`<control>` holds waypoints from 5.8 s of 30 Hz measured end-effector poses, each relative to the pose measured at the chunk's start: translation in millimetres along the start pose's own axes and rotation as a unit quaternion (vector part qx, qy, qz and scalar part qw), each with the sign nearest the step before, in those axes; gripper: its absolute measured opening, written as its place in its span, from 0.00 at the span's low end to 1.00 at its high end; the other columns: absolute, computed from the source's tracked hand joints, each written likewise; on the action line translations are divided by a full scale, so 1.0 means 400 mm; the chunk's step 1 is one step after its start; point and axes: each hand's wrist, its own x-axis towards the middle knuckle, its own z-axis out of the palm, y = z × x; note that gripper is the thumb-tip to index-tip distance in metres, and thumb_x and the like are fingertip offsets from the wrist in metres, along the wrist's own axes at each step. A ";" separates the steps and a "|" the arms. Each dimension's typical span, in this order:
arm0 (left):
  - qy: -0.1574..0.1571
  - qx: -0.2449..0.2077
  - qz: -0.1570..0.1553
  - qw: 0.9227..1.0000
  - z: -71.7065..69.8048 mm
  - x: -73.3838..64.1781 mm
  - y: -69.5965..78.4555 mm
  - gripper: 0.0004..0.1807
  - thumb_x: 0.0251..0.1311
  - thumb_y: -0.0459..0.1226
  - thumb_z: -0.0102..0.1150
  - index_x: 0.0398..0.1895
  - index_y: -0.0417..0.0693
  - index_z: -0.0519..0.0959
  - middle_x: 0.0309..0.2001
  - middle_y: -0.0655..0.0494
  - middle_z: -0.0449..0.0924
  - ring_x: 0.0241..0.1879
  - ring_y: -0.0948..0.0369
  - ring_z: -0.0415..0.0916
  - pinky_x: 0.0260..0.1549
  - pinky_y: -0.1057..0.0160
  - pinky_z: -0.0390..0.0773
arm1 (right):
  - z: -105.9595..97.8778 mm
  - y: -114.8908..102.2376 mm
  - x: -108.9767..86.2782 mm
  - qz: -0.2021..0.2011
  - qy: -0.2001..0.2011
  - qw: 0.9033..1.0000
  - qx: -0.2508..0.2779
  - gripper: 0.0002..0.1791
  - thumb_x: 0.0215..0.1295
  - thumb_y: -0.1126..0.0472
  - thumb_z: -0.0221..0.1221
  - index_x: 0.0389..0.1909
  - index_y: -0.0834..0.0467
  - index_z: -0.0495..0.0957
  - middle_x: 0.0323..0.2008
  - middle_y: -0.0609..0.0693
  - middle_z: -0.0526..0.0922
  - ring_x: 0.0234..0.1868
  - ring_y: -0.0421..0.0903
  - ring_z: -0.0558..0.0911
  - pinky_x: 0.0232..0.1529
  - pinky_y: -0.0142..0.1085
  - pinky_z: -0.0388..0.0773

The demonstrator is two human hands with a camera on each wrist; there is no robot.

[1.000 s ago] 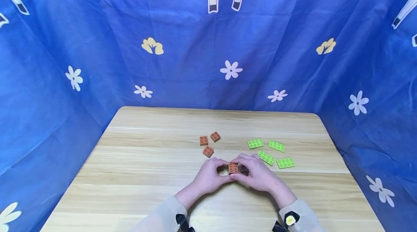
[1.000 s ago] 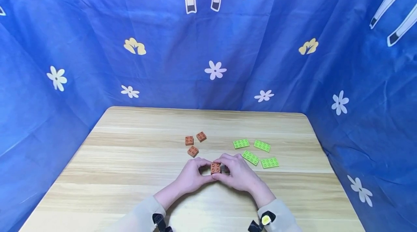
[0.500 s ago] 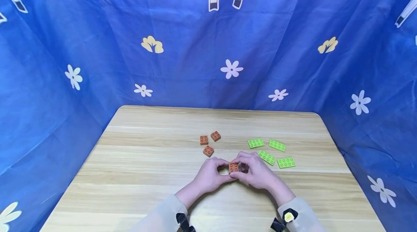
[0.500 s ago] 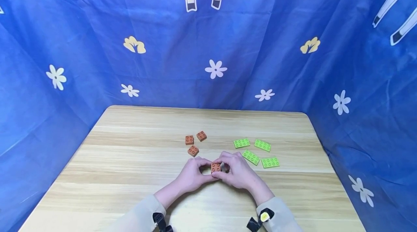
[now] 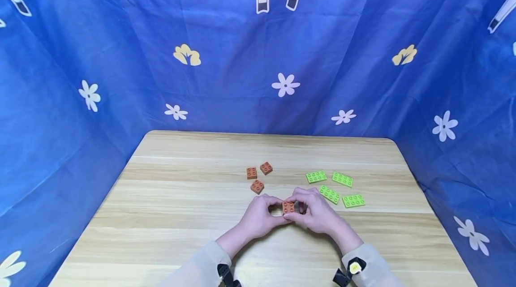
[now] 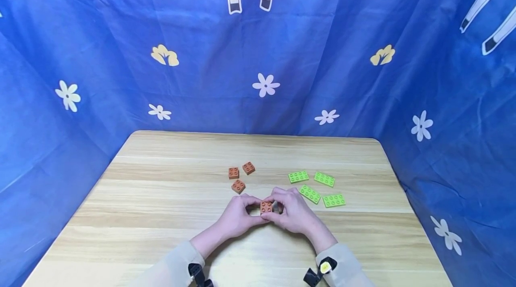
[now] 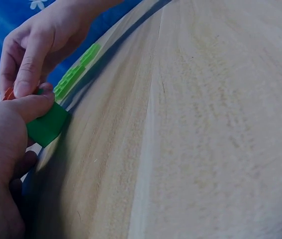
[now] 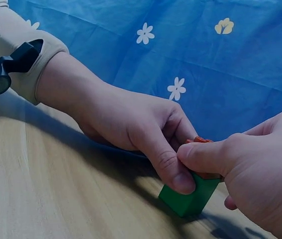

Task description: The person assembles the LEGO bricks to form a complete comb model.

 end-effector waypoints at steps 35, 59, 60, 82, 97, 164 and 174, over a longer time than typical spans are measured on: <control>-0.008 0.005 0.007 1.000 -0.004 -0.006 -0.001 0.22 0.53 0.52 0.82 0.49 0.55 0.91 0.45 0.67 0.88 0.44 0.68 0.80 0.50 0.59 0.79 | -0.008 -0.015 0.000 0.028 -0.028 0.999 -0.001 0.19 0.64 0.46 0.75 0.52 0.46 0.86 0.36 0.32 0.80 0.29 0.41 0.81 0.39 0.37 0.73; -0.008 0.006 0.015 1.000 0.002 -0.005 -0.001 0.23 0.54 0.55 0.81 0.50 0.57 0.90 0.47 0.68 0.88 0.47 0.65 0.80 0.53 0.57 0.79 | -0.113 -0.007 -0.043 0.105 -0.036 0.994 -0.004 0.34 0.62 0.41 0.74 0.65 0.53 0.81 0.53 0.50 0.87 0.40 0.45 0.84 0.42 0.42 0.81; -0.008 0.006 0.016 1.000 0.002 -0.006 0.000 0.23 0.54 0.54 0.81 0.50 0.57 0.90 0.47 0.68 0.88 0.48 0.65 0.80 0.54 0.57 0.79 | -0.118 -0.005 -0.046 0.109 -0.034 0.993 -0.006 0.34 0.62 0.40 0.74 0.65 0.53 0.81 0.53 0.50 0.87 0.40 0.45 0.84 0.43 0.43 0.81; -0.007 -0.001 0.012 1.000 0.004 -0.009 -0.004 0.24 0.55 0.56 0.80 0.51 0.56 0.90 0.47 0.68 0.88 0.48 0.66 0.79 0.52 0.59 0.79 | -0.220 0.065 -0.124 0.148 0.030 0.988 -0.021 0.26 0.65 0.55 0.75 0.61 0.57 0.83 0.56 0.52 0.85 0.49 0.54 0.83 0.53 0.61 0.78; -0.006 0.001 0.018 1.000 -0.001 -0.008 0.001 0.25 0.55 0.56 0.80 0.51 0.56 0.90 0.47 0.67 0.88 0.46 0.66 0.79 0.50 0.60 0.78 | -0.276 0.134 -0.208 0.177 0.046 0.982 -0.047 0.28 0.63 0.57 0.77 0.60 0.64 0.82 0.56 0.54 0.83 0.53 0.56 0.85 0.62 0.43 0.77; -0.002 0.007 0.020 1.000 0.003 -0.009 -0.001 0.27 0.54 0.55 0.80 0.54 0.53 0.90 0.48 0.64 0.89 0.49 0.64 0.81 0.55 0.58 0.78 | -0.314 0.094 -0.185 0.164 0.044 0.984 -0.057 0.19 0.73 0.65 0.66 0.61 0.62 0.79 0.45 0.46 0.81 0.42 0.41 0.78 0.46 0.34 0.80; 0.000 0.011 0.019 1.000 0.002 -0.009 -0.001 0.29 0.54 0.56 0.80 0.54 0.51 0.89 0.48 0.63 0.89 0.49 0.63 0.81 0.55 0.58 0.79 | -0.305 0.063 -0.156 0.135 0.053 0.988 -0.047 0.19 0.70 0.69 0.67 0.60 0.59 0.81 0.47 0.45 0.81 0.43 0.40 0.77 0.47 0.33 0.78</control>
